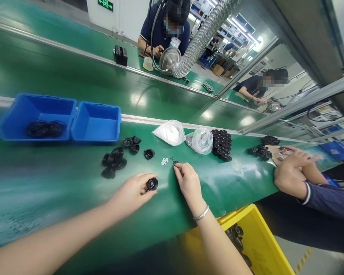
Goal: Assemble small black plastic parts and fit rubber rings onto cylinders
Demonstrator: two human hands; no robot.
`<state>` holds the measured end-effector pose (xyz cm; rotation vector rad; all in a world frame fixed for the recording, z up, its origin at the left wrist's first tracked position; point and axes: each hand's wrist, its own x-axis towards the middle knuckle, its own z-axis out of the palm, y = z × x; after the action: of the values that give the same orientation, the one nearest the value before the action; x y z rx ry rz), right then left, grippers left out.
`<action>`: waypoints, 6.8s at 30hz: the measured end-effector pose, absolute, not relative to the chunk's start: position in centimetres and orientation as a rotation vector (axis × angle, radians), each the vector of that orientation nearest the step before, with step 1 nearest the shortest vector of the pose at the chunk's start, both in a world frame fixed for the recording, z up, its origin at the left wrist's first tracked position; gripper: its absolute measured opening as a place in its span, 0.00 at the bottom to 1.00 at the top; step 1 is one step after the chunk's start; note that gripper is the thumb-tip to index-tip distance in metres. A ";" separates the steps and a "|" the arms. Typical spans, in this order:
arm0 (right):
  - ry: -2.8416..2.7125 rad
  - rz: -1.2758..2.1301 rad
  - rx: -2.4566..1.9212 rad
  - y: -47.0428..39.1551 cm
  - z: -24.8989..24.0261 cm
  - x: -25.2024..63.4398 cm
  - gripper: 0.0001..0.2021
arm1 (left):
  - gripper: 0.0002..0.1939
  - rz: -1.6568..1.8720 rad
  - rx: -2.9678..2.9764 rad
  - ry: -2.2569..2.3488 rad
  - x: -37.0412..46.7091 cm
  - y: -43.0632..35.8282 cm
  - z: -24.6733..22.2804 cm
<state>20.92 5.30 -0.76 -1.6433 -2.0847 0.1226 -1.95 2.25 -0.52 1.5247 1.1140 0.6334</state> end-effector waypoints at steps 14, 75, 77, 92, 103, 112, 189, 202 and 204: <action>-2.023 0.634 -1.337 2.6 1.9 17.0 0.04 | 0.19 0.697 1.610 1.125 -2.1 2.3 -1.1; -2.429 0.274 -1.165 0.0 -0.1 16.4 0.23 | 0.16 0.758 1.226 0.897 -1.9 2.7 0.2; -2.464 0.189 -1.147 0.1 -0.3 16.4 0.20 | 0.15 0.733 1.268 0.929 -1.8 2.6 0.4; -1.311 0.567 -1.959 0.4 0.8 32.9 0.18 | 0.22 0.544 1.453 0.969 -1.2 1.5 -0.7; -0.981 0.251 -1.884 3.0 -2.9 41.2 0.28 | 0.26 0.779 2.244 1.307 -1.4 3.2 -1.7; -1.189 0.403 -1.676 1.6 1.4 32.4 0.16 | 0.27 0.567 2.639 1.447 0.0 7.9 -0.6; -2.548 0.098 -1.052 -0.5 0.7 14.3 0.14 | 0.23 0.850 1.391 1.039 -2.9 0.4 -0.1; -2.078 0.155 -1.506 6.4 2.0 19.8 0.08 | 0.21 0.806 1.009 0.929 -2.3 0.7 -0.6; -2.166 0.098 -1.545 7.8 1.4 20.7 0.08 | 0.21 0.807 0.989 0.926 -2.3 0.7 -0.5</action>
<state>20.75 7.84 1.40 -1.5450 -2.1661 0.0985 -2.30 0.74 -0.48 0.9894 0.9263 0.8068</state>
